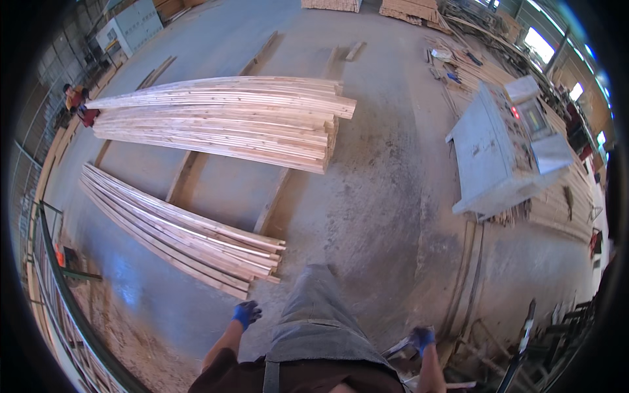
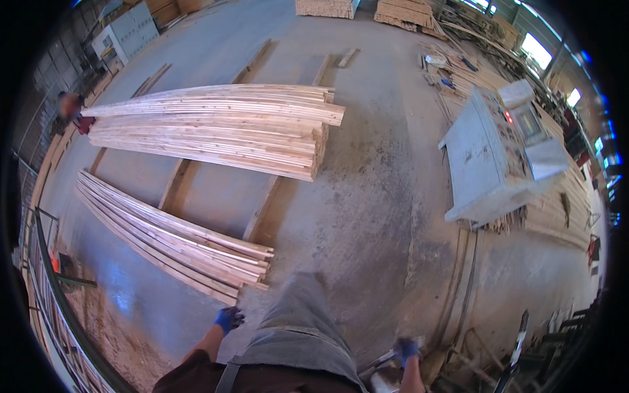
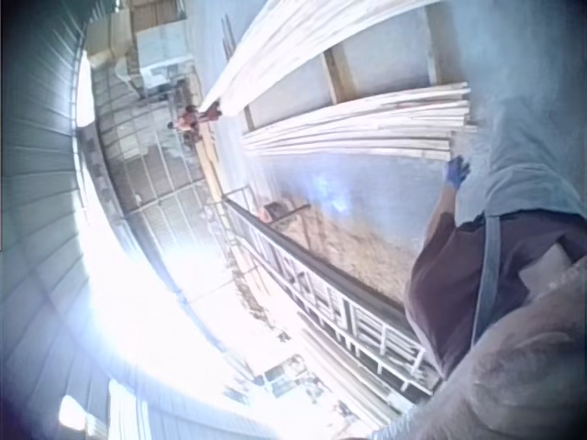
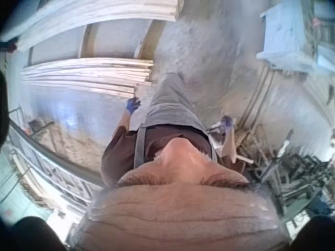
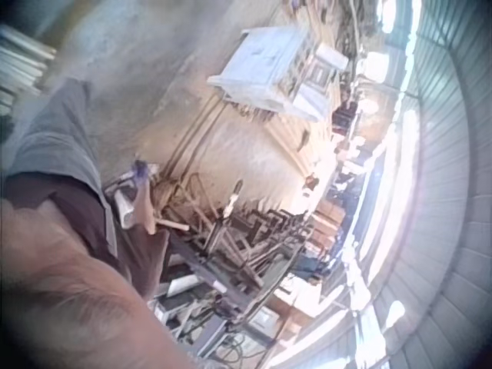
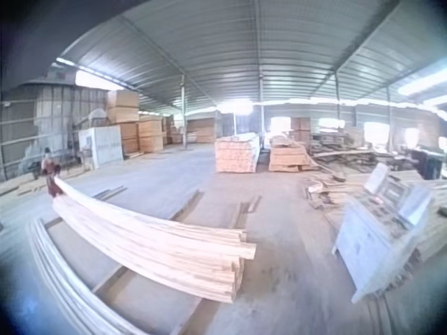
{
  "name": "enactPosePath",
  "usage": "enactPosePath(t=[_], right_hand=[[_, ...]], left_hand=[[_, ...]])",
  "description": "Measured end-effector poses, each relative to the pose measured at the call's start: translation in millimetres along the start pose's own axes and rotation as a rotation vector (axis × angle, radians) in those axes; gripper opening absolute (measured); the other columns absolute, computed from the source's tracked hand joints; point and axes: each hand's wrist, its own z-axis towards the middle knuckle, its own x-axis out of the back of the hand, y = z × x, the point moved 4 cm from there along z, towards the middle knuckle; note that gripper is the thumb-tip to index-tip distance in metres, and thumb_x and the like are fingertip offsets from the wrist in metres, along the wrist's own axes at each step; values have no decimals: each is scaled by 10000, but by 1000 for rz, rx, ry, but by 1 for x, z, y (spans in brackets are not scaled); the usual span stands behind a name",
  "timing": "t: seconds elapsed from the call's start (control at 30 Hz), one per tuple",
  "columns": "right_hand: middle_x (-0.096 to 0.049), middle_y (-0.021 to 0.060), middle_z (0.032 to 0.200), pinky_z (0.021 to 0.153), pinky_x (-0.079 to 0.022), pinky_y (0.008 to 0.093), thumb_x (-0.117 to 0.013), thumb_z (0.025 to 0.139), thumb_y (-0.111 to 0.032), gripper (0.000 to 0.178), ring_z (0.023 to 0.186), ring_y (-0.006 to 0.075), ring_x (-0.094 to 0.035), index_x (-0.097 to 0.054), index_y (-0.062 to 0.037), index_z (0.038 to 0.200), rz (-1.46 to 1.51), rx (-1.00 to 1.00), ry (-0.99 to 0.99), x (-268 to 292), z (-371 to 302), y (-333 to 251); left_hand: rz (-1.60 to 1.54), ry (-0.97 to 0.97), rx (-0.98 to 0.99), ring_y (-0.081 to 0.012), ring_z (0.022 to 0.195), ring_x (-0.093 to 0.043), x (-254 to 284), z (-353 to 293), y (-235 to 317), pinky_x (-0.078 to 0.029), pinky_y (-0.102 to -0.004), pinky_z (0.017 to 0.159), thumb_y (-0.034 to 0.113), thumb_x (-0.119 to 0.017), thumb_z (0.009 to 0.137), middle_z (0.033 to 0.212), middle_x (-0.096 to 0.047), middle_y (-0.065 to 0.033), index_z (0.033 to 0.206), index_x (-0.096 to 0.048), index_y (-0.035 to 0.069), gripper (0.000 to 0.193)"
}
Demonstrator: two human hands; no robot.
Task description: The person picks up long wooden planks from a pile on the floor and places them onto a metal rack. They repeat this process, stacking the planks one by one to build a neat pile on the rack.
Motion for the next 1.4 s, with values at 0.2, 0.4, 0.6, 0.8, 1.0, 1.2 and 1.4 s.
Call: enactPosePath(t=[0.2,0.4,0.6,0.8,1.0,1.2,1.4], right_hand=[[-724,90,893,640,-511,310,-612,985,-274,255,731,193,-681,-668,-86,1146,1881,-895,148,175,303,205],[-744,55,979,695,-512,332,-652,976,-372,278,820,176,-686,-672,-138,1123,1777,-599,-430,259,540,198],[-727,27,1010,704,-503,343,-583,966,-582,446,809,179,-651,-651,-175,1136,1612,-797,-634,281,736,325],[-720,44,997,674,-506,356,-544,951,-676,566,773,177,-622,-674,-158,1138,1604,-667,-436,343,1025,482],[-737,70,1026,720,-523,385,-497,950,-714,689,765,191,-632,-683,-121,1250,1457,-457,-682,242,1307,505],[-743,68,971,721,-532,355,-551,979,-607,537,797,180,-654,-728,-136,1166,1513,-398,-1058,161,1396,451],[-744,48,1049,827,-554,318,-583,1003,-494,482,931,153,-693,-707,-93,1240,1582,-343,-1160,225,1384,410]], left_hand=[[-232,143,-74,-310,835,-730,-49,90,144,-536,-487,741,436,-583,994,1039,-752,-124,1178,-634,129,362],[-370,-16,-294,-254,888,-741,-223,190,422,-573,-368,749,409,-632,996,1104,-739,-128,1246,-645,129,376],[-294,-502,-430,-272,1047,-712,-400,199,640,-552,-356,899,403,-555,1040,1279,-688,-150,1427,-535,96,494],[-497,-735,-551,-254,992,-711,-545,335,709,-571,-392,931,341,-576,1036,1237,-689,-144,1382,-577,17,474],[-525,-529,-378,-247,1265,-598,-654,412,765,-510,-341,1024,205,-558,1051,1451,-570,-112,1489,-460,79,466],[-294,-376,-317,-204,1192,-610,-734,515,806,-502,-307,978,224,-608,1019,1328,-613,-117,1410,-497,24,453],[-652,-145,-178,-173,1147,-613,-770,552,843,-478,-293,982,446,-720,940,1252,-661,-135,1408,-446,-27,720]])
